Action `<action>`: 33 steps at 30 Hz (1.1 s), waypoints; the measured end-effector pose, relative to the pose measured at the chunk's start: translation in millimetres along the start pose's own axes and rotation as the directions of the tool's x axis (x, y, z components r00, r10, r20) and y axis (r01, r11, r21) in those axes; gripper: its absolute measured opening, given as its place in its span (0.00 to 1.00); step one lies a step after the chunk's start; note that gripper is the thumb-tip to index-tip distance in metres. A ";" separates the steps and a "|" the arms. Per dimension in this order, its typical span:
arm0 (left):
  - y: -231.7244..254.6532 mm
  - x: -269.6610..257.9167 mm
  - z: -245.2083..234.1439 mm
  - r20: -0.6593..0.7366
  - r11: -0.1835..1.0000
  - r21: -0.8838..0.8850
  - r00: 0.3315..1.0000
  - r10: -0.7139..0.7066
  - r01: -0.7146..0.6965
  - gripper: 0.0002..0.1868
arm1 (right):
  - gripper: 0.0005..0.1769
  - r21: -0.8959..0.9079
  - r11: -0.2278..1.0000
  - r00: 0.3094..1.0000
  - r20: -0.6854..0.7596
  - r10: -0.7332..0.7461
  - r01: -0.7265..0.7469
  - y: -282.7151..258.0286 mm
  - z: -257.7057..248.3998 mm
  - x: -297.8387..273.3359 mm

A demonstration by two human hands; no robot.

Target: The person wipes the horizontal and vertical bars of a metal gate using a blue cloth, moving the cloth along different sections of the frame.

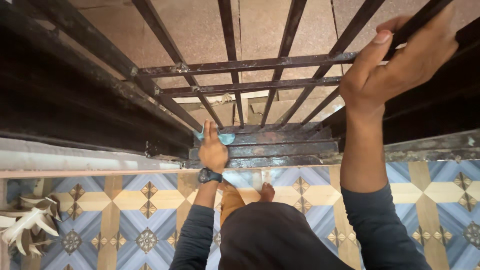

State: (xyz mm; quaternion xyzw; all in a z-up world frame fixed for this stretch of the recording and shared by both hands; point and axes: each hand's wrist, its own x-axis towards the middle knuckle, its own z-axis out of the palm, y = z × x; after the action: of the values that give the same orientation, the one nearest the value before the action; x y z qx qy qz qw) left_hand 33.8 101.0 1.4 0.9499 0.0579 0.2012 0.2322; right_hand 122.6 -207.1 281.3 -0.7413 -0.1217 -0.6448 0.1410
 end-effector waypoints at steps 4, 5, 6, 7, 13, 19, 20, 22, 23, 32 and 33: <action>13.3 -8.8 3.1 0.058 0.997 -0.001 0.995 -0.077 0.078 0.44 | 0.27 0.000 1.000 1.000 -0.001 0.005 -0.005 6.4 1.1 -8.1; 11.7 -5.3 1.1 0.020 0.996 0.023 0.996 -0.082 0.081 0.44 | 0.27 0.002 1.000 1.000 -0.005 0.017 -0.017 7.4 2.9 -6.9; 11.0 -1.7 0.3 -0.018 0.995 0.047 0.996 -0.085 0.086 0.43 | 0.28 0.008 1.000 1.000 -0.022 -0.014 0.014 8.0 3.7 -5.1; 14.5 -1.1 3.4 -0.013 0.995 0.043 0.996 -0.084 0.085 0.43 | 0.29 0.006 1.000 0.999 -0.024 -0.030 0.030 8.0 1.6 -4.8; 3.1 -0.1 -1.7 -0.011 0.999 0.038 0.999 -0.039 0.040 0.44 | 0.26 0.020 0.998 0.998 -0.004 -0.065 0.065 -5.2 -5.4 8.9; 20.8 -12.1 -1.0 0.107 0.992 -0.078 0.990 -0.093 0.101 0.50 | 0.27 0.046 0.996 0.997 0.002 -0.078 0.078 -8.6 -4.6 7.4; 18.6 -12.2 -3.5 0.073 0.992 -0.020 0.990 -0.120 0.121 0.48 | 0.28 0.052 0.997 0.999 0.015 -0.052 0.051 -7.5 -5.1 3.7; 24.1 -9.6 -3.7 0.045 0.992 0.034 0.992 -0.121 0.120 0.47 | 0.28 0.038 0.999 1.000 0.028 -0.005 0.004 -1.7 -6.1 -1.3; 33.0 -16.6 -2.9 0.065 0.997 -0.002 0.995 -0.072 0.072 0.48 | 0.28 0.031 0.999 0.999 0.039 0.011 -0.013 0.3 -7.8 -4.1; 63.2 -44.6 -12.2 0.063 0.989 -0.111 0.992 0.108 -0.100 0.51 | 0.30 -0.009 1.000 1.000 0.007 -0.003 0.003 1.8 -3.7 -3.9; 65.8 -42.7 -8.6 -0.011 0.986 -0.126 0.994 0.109 -0.110 0.50 | 0.30 -0.010 1.000 1.000 0.008 -0.008 0.008 2.0 -4.5 -2.8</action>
State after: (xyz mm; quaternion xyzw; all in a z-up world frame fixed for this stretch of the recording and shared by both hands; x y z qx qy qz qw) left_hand -7.5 37.7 23.7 0.9346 -0.0068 0.2189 0.2803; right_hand 118.8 -210.6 279.0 -0.7442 -0.1217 -0.6429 0.1342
